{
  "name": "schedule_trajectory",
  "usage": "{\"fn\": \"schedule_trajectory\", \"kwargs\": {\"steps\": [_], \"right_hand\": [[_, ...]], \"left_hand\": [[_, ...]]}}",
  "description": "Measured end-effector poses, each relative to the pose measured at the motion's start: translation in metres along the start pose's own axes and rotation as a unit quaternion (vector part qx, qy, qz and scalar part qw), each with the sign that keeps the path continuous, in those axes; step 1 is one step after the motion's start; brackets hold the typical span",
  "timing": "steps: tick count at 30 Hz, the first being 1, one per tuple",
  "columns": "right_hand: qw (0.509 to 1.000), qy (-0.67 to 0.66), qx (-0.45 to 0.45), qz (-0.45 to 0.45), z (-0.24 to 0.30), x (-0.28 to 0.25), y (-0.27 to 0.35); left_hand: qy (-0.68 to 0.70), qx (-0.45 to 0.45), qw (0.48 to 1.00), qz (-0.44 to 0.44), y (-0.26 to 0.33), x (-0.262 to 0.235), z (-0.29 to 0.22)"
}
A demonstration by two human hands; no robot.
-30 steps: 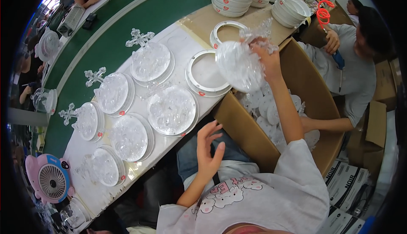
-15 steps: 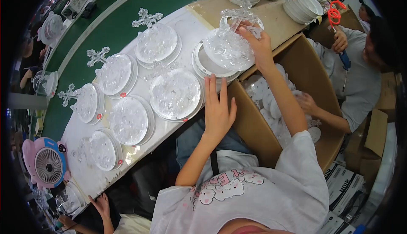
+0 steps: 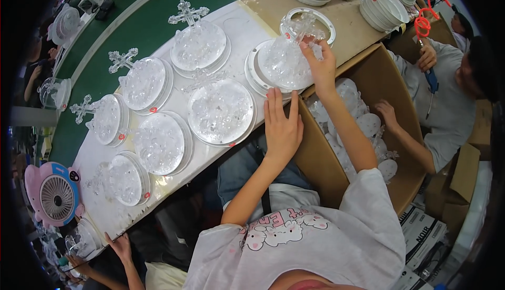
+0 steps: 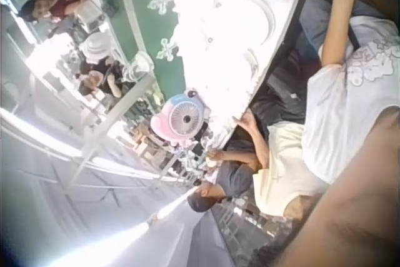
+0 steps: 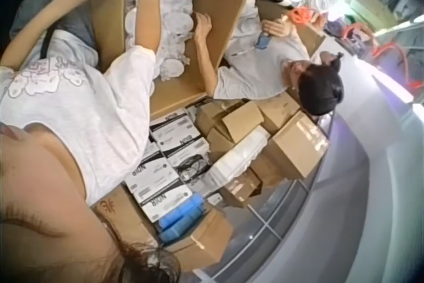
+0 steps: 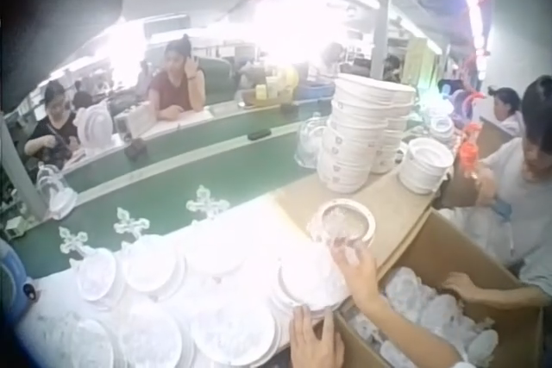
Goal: Assembling decorative glass dome lights by placing clear domes over decorative centerpieces on circular bases at a factory assembly line.
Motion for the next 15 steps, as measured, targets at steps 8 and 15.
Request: {"fn": "schedule_trajectory", "kwargs": {"steps": [8,15], "right_hand": [[0.999,0.028,-0.031,-0.003,0.000,0.013,0.008],[0.998,0.042,-0.055,0.001,0.003,0.019,0.009]], "left_hand": [[0.086,-0.033,0.994,-0.057,0.004,-0.001,0.015],[0.061,-0.023,0.997,-0.042,0.005,0.000,0.018]]}}
Point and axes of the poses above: each hand's wrist, its own y-axis away from the middle knuckle, its own x-axis out of the palm, z = x × y, the point moved 1 cm from there along -y, towards the middle knuckle, and after that the axes turned 12 degrees about -y, right-handed, at the moved point
